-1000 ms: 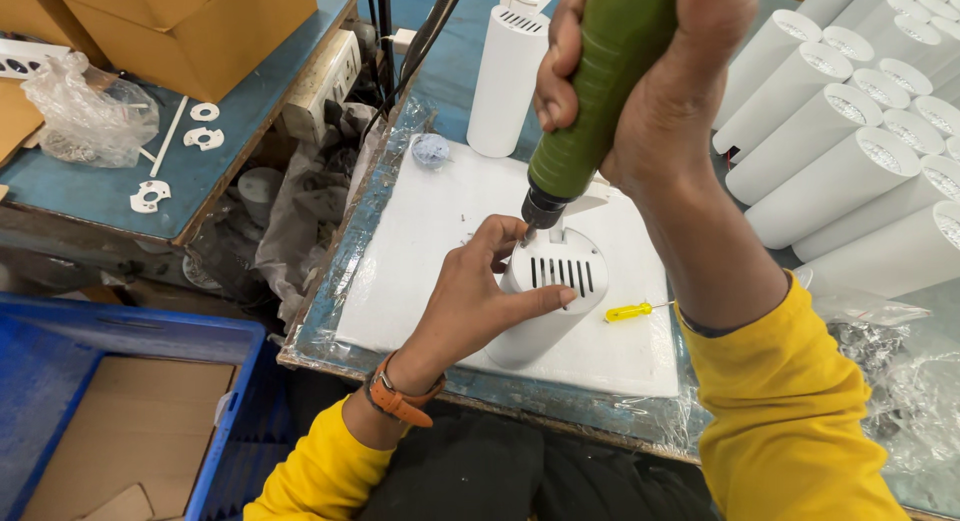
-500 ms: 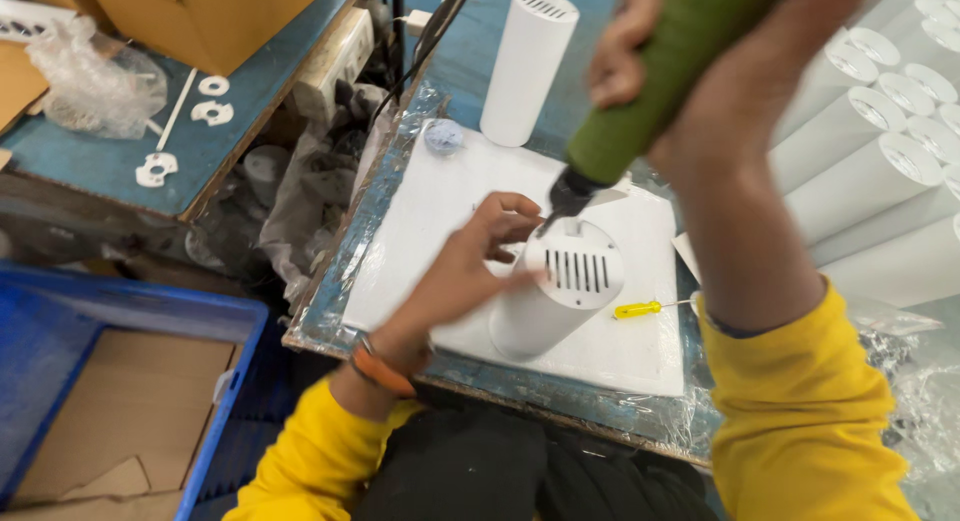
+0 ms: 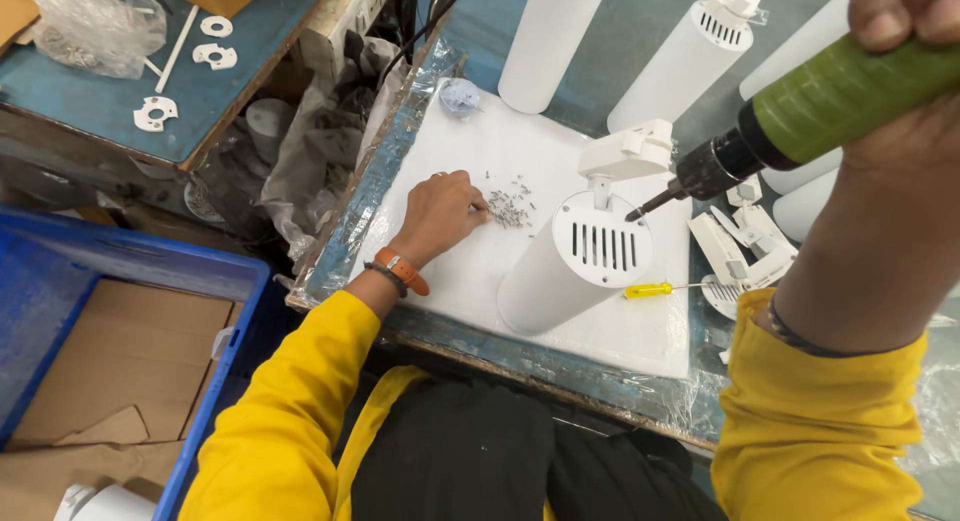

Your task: The person assembles white cylindrical light fixtures on a workbench. They use a green power drill to drive screws into the fixture base, then insert a white electrical socket module and secure it with a yellow-handled screwdriver. The person repeats this process for multiple units, handling screws, sockets, and the cylindrical housings.

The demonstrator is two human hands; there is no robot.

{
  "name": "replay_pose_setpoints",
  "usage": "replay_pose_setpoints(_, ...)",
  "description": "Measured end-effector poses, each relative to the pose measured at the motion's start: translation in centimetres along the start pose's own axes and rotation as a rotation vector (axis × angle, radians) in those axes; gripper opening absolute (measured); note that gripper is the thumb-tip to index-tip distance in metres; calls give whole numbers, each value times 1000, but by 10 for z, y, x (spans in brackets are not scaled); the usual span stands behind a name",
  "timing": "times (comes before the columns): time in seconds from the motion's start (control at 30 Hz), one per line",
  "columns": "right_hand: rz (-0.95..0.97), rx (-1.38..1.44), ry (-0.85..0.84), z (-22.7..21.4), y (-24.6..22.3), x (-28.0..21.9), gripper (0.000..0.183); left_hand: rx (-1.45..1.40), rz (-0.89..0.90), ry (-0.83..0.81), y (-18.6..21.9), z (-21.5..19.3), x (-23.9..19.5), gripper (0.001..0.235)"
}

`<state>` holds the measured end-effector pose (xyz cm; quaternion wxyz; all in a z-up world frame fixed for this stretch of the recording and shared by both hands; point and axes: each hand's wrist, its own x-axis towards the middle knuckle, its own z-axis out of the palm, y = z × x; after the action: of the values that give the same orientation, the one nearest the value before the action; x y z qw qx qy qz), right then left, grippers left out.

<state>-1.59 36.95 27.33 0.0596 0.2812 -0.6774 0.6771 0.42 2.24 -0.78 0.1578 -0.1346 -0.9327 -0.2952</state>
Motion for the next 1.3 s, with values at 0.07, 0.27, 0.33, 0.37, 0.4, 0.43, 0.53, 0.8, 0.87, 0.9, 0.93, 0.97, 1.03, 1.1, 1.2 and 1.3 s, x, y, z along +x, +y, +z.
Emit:
replay_pose_setpoints(0.07, -19, 43, 9, 3, 1, 0, 68, 20, 63, 47, 0, 0, -2, 13)
replay_pose_setpoints(0.27, -157, 167, 14, 9, -16, -7, 62, -171, 56, 222, 16, -28, -6, 14)
replay_pose_setpoints(0.33, -212, 192, -6, 13, -24, -16, 60, -313, -32, 295, 34, -53, -5, 16)
replay_pose_setpoints(0.37, -236, 208, -22, 16, -28, -22, 59, -353, 49, 356, 46, -66, -8, 16)
replay_pose_setpoints(0.4, -259, 220, -38, 20, -30, -28, 58, -394, 130, 416, 59, -78, -11, 15)
replay_pose_setpoints(0.43, -272, 231, -58, 24, -33, -36, 57, -436, 203, 474, 72, -90, -18, 16)
replay_pose_setpoints(0.53, -312, 257, -112, 36, -39, -56, 55, -436, 475, 428, 123, -105, -40, 11)
replay_pose_setpoints(0.8, -383, 291, -187, 53, -50, -81, 48, -451, 523, 381, 179, -109, -49, 29)
replay_pose_setpoints(0.87, -391, 296, -194, 55, -50, -82, 46, -452, 516, 392, 179, -108, -48, 27)
replay_pose_setpoints(0.9, -394, 292, -196, 56, -51, -81, 46, -460, 513, 385, 179, -106, -48, 28)
replay_pose_setpoints(0.93, -396, 291, -202, 57, -51, -81, 45, -467, 511, 378, 179, -105, -48, 28)
replay_pose_setpoints(0.97, -400, 293, -203, 58, -50, -81, 44, -475, 510, 370, 180, -104, -48, 28)
replay_pose_setpoints(1.03, -407, 284, -205, 59, -50, -80, 43, -493, 512, 364, 179, -102, -48, 28)
replay_pose_setpoints(1.1, -414, 280, -193, 61, -49, -79, 47, -497, 509, 360, 179, -100, -48, 28)
replay_pose_setpoints(1.2, -431, 205, -185, 63, -49, -79, 59, -478, 501, 376, 177, -99, -47, 28)
replay_pose_setpoints(1.3, -418, 169, -171, 66, -50, -80, 62, -460, 491, 400, 177, -98, -47, 26)
